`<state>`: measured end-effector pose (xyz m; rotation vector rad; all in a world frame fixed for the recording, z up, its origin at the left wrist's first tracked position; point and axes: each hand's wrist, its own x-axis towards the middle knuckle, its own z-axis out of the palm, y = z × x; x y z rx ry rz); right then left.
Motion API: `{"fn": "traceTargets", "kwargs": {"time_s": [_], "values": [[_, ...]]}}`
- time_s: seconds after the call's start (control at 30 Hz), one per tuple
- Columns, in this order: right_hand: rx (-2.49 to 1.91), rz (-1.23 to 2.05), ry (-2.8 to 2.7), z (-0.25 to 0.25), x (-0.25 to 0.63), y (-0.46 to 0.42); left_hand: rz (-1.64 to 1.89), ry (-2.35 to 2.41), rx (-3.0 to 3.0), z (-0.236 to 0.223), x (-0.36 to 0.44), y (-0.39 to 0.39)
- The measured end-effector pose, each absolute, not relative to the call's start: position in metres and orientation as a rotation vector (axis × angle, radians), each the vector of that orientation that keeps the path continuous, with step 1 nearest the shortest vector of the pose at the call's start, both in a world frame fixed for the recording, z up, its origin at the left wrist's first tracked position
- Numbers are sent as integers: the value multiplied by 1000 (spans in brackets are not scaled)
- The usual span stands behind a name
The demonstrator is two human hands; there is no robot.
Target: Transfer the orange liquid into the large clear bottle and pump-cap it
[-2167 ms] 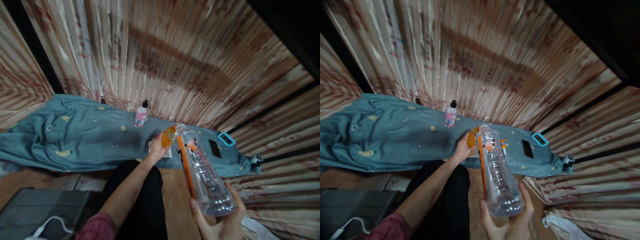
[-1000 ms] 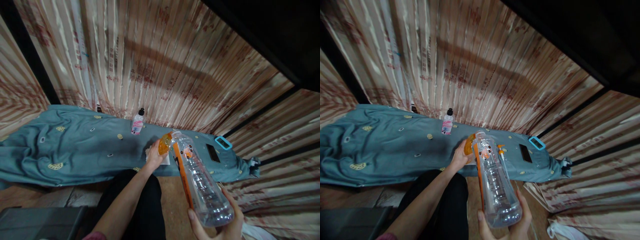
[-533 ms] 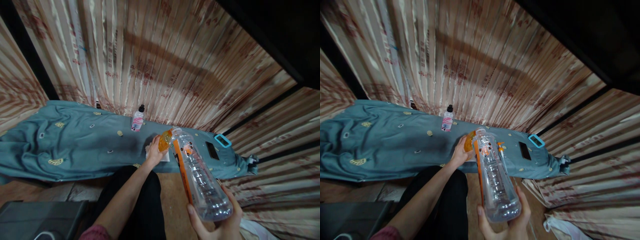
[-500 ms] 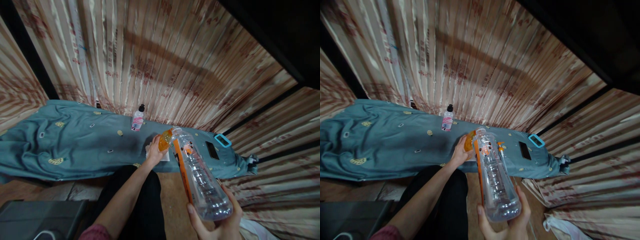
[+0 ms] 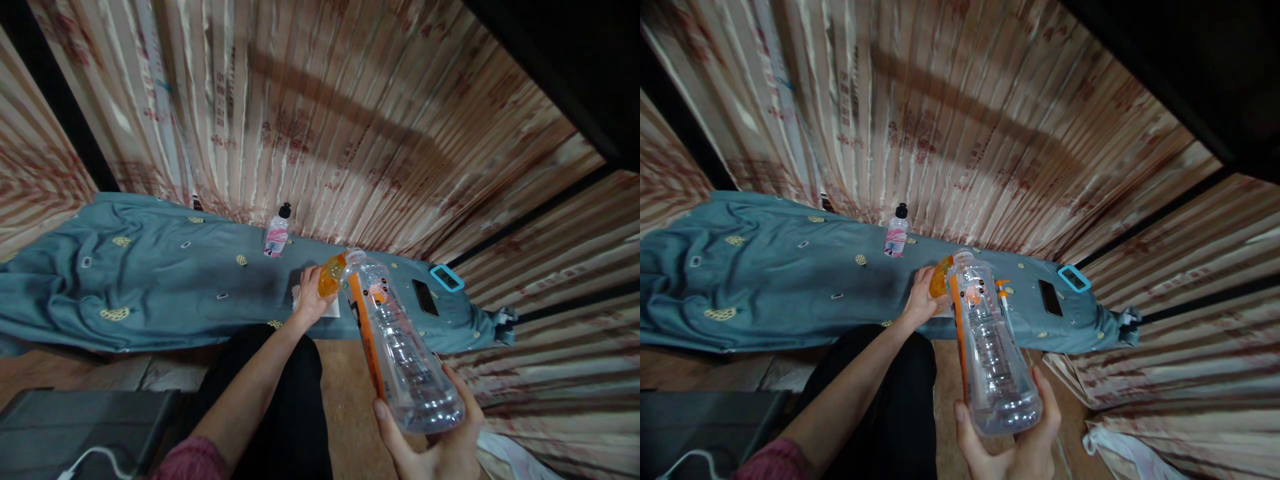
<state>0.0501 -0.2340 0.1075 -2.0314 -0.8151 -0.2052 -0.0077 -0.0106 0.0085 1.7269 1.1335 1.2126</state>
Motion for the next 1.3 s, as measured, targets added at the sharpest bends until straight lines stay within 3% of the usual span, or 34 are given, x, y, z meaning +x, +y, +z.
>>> {"fn": "traceTargets", "kwargs": {"time_s": [1.3], "values": [[-2016, -189, -808, 108, 50, -234, 1225, 1122, 1765, 6, -8, -10]]}}
